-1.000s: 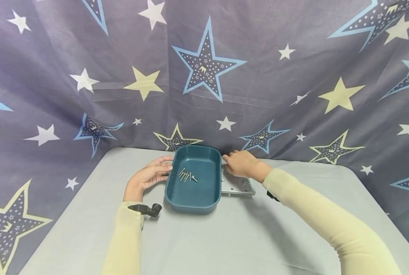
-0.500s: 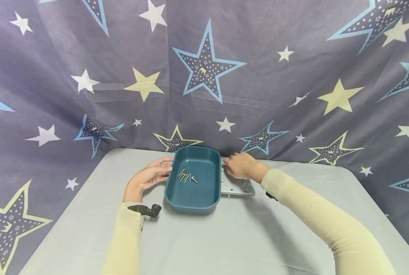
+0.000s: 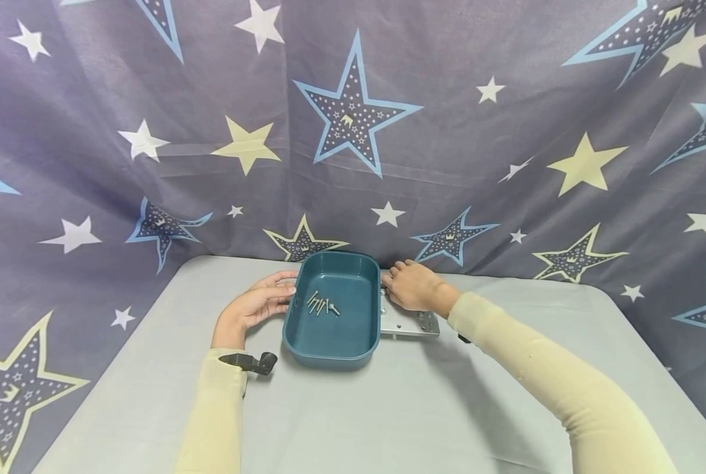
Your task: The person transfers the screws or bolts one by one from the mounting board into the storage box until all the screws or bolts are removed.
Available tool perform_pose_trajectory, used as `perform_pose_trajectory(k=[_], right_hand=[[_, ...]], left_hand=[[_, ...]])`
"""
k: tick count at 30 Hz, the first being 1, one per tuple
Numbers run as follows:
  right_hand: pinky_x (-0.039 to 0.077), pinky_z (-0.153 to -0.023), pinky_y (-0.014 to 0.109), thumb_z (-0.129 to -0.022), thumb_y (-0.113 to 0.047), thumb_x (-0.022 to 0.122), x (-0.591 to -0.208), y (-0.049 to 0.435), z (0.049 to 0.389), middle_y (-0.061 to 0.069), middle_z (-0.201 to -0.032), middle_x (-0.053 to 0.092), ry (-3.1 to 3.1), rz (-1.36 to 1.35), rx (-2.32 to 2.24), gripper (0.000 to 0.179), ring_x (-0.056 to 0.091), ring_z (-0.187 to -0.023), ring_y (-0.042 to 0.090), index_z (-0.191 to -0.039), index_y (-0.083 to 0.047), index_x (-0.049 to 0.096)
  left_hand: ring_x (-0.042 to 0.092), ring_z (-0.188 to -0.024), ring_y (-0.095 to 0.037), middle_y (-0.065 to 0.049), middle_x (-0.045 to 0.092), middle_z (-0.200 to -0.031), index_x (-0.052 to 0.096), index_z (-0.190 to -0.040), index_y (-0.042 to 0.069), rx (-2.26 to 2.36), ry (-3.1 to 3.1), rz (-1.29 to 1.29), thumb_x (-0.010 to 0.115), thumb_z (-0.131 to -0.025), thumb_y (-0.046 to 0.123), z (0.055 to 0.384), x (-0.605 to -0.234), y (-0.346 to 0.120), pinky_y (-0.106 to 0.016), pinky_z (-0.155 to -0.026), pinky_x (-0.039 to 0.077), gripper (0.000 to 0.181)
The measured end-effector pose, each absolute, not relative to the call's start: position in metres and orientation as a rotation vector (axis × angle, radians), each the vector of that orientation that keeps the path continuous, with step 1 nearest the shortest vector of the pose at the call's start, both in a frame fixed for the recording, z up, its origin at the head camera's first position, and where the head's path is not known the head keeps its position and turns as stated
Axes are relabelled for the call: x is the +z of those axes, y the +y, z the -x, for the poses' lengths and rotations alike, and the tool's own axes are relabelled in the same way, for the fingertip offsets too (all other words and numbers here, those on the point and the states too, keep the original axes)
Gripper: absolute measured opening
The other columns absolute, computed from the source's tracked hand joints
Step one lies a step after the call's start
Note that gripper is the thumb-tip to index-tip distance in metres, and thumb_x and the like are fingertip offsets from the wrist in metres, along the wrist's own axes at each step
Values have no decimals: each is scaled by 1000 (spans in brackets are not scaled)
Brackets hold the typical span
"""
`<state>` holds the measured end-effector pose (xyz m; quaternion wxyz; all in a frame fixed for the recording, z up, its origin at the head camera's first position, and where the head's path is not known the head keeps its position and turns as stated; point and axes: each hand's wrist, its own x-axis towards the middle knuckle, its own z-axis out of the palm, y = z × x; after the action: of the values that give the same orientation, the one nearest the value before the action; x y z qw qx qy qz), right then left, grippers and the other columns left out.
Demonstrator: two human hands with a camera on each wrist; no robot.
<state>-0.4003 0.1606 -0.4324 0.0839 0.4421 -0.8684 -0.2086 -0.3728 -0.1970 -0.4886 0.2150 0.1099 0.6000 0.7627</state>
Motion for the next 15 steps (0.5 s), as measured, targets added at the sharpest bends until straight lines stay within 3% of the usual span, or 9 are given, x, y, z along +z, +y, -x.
perform_pose_trajectory(k=[15], right_hand=[[53,-86,46,-101,-24,56,-437,160,400,12,-97,69,-2586,-1337,-592,20,64,-93,31,-108,-6,59]], left_hand=[[66,-93,-10,-2,61,-112,25,-152,-11,2114,1703,-329,47,-102,-4,377,-491,-196,-23,-75,56,55]])
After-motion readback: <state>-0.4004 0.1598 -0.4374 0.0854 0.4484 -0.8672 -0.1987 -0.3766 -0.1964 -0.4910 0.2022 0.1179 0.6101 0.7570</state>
